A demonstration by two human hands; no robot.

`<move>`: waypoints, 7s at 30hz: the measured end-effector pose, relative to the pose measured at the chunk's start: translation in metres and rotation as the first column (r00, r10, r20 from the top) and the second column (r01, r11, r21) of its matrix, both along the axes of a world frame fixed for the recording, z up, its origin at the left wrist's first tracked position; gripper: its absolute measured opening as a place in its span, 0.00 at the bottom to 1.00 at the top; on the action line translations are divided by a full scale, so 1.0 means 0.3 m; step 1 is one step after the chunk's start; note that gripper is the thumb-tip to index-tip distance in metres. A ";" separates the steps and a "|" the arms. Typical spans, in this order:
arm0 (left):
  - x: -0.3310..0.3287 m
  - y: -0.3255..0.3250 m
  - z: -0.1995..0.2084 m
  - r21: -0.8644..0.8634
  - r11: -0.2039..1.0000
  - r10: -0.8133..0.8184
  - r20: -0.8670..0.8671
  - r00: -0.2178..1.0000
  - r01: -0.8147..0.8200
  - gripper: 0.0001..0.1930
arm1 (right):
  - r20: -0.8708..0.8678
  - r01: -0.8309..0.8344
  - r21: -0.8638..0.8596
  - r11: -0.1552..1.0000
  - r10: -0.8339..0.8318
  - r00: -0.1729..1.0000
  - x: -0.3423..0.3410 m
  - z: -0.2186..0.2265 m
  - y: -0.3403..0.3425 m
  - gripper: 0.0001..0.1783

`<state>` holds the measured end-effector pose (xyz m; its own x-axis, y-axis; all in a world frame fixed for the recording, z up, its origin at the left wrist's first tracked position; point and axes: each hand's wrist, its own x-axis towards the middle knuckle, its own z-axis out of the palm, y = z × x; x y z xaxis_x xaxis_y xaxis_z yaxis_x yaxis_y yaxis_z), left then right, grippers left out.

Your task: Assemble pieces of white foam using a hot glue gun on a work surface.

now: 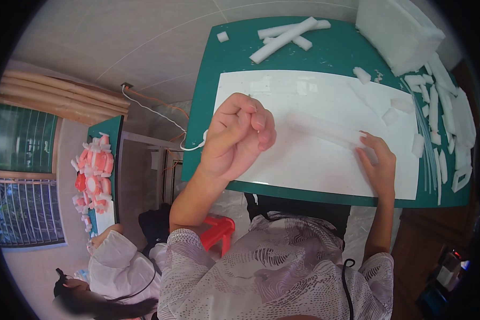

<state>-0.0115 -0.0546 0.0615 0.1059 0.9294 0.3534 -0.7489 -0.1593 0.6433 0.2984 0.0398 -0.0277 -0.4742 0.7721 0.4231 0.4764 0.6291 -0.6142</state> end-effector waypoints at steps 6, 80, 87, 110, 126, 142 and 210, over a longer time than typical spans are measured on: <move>0.007 -0.006 0.012 0.067 0.997 -0.048 0.009 0.999 0.047 0.07 | 0.019 0.013 0.010 1.000 -0.013 1.000 -0.006 0.004 0.001 0.13; 0.058 0.016 -0.058 -0.178 0.982 -0.081 -0.125 0.989 0.058 0.03 | -0.155 0.112 0.196 0.974 -0.083 0.985 -0.012 0.100 -0.048 0.23; 0.133 -0.028 -0.039 -0.246 0.969 -0.065 -0.088 0.994 0.041 0.06 | -0.384 -0.112 0.164 0.980 0.168 0.908 -0.236 0.250 -0.178 0.15; 0.162 -0.037 -0.053 -0.261 0.963 0.008 -0.223 0.975 -0.068 0.06 | -0.432 -0.044 0.191 0.981 0.125 0.893 -0.315 0.270 -0.190 0.09; 0.179 -0.029 -0.064 -0.232 0.969 0.030 -0.216 0.976 -0.081 0.06 | -0.521 0.002 0.106 0.994 0.054 0.852 -0.344 0.247 -0.189 0.09; 0.198 -0.033 -0.072 -0.291 0.956 0.009 -0.098 0.995 -0.037 0.06 | -0.584 -0.011 0.174 0.985 0.112 0.804 -0.358 0.220 -0.178 0.10; 0.219 -0.020 -0.084 -0.239 0.965 -0.103 0.045 0.994 0.110 0.08 | -0.761 -0.274 -0.076 0.959 0.121 0.637 -0.321 0.199 -0.167 0.06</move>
<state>0.0543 -0.0605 0.0363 0.2013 0.9714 0.1257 -0.7737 0.0790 0.6287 0.2021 -0.0103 0.0319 -0.2085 0.7916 0.5744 -0.3114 0.5031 -0.8062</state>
